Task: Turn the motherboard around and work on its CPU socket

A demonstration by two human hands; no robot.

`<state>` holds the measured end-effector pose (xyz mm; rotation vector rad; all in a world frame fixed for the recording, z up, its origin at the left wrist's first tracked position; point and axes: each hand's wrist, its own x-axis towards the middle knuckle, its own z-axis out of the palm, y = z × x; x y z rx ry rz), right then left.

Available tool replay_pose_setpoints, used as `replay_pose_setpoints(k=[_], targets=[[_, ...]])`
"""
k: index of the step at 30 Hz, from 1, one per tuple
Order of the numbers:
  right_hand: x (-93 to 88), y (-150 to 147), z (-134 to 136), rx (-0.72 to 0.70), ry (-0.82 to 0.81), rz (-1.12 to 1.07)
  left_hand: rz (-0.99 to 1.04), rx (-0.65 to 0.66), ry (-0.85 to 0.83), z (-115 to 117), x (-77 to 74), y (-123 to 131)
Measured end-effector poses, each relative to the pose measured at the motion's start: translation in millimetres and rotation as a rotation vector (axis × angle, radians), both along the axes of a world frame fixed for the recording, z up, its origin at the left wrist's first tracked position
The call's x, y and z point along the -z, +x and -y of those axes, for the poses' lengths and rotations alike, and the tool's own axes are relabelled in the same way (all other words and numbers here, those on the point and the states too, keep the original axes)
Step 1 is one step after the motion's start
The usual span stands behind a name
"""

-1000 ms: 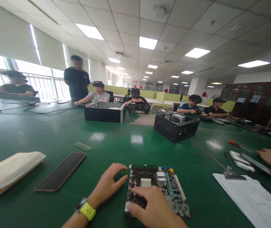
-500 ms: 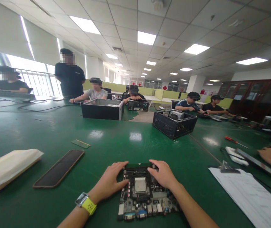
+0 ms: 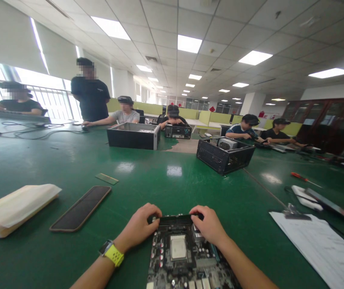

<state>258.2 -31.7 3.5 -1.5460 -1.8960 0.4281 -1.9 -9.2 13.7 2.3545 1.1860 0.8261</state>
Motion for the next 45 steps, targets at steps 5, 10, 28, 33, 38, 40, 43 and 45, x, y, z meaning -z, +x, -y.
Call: replay_pose_setpoints(k=[5,10,28,33,38,40,43,45], targets=[[-1.2,-1.4,1.4,0.002,0.005,-0.004,0.055,-0.027,-0.027,-1.6,-2.3,-2.8],[0.8,-1.5,0.2,0.004,0.02,-0.009,0.092,-0.02,-0.048,-4.3,-1.3,-4.6],[-22.1,-4.1,10.9,0.047,0.053,0.033,0.079,-0.04,-0.019,-3.4,-4.6,-4.8],[-30.7,-55.4,57.0,-0.102,0.106,0.161,0.111,-0.114,-0.024,-7.7,-0.2,-5.1],[25.2,-130.6,76.1,-0.063,-0.144,0.261,0.137,-0.151,-0.036,-9.4,1.0,-6.9],[46.0,-145.0,72.7,-0.019,-0.173,0.28,0.136,-0.156,-0.041,-9.0,0.4,-6.7],[56.5,-145.7,69.7,-0.075,-0.091,0.345,0.134,-0.147,-0.043,-8.4,-0.3,-5.5],[48.4,-135.3,69.9,-0.136,-0.048,0.385,0.133,-0.139,-0.044,-8.1,-0.3,-5.1]])
